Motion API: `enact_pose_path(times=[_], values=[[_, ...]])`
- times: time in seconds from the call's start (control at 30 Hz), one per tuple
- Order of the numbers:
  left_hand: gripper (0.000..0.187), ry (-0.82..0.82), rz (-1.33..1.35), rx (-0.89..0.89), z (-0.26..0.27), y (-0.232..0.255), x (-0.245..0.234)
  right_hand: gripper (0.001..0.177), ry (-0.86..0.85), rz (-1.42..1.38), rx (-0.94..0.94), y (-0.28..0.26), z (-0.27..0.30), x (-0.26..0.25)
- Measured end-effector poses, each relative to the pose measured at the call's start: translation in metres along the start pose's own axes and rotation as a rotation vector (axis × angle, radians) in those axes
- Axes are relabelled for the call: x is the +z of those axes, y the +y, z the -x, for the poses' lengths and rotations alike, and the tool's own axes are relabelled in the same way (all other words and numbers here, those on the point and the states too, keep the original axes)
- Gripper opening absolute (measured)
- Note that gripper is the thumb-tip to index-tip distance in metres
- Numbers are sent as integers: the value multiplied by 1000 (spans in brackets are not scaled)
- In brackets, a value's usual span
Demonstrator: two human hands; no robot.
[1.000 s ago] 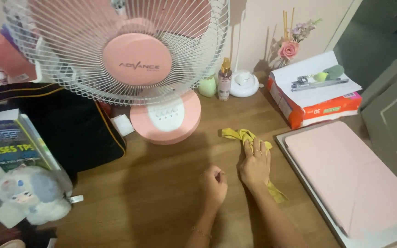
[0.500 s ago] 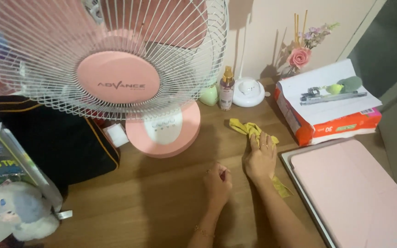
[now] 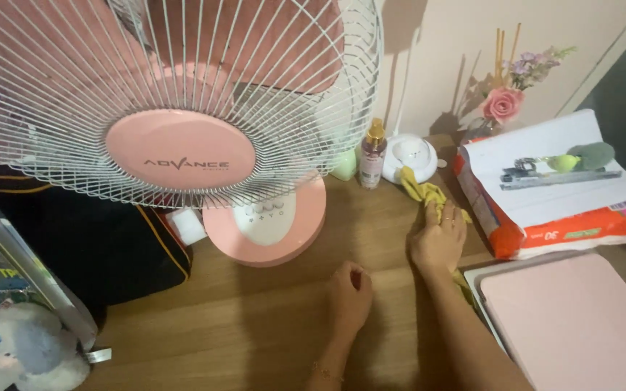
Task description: The person wipes a wooden desk surface with a yellow cloth. They move the cloth back and forth across the desk, cleaning around a pink fan, a black bag, and various stationery items.
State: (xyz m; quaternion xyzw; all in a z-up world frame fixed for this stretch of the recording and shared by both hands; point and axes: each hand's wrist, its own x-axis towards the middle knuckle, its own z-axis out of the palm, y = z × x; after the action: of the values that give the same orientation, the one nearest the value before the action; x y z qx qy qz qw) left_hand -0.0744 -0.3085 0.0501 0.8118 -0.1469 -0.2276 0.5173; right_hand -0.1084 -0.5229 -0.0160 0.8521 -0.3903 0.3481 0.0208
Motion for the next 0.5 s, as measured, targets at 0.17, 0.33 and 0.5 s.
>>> enact_pose_path(times=[0.17,0.33,0.5], values=[[15,17,-83,61,1,-2,0,71,-195,-52,57,18,-19,14],[13,24,-39,95,0,-10,4,59,-119,-194,-11,33,-13,24],[15,-6,-87,38,6,-2,0,67,-292,-296,-105,25,1,-5]])
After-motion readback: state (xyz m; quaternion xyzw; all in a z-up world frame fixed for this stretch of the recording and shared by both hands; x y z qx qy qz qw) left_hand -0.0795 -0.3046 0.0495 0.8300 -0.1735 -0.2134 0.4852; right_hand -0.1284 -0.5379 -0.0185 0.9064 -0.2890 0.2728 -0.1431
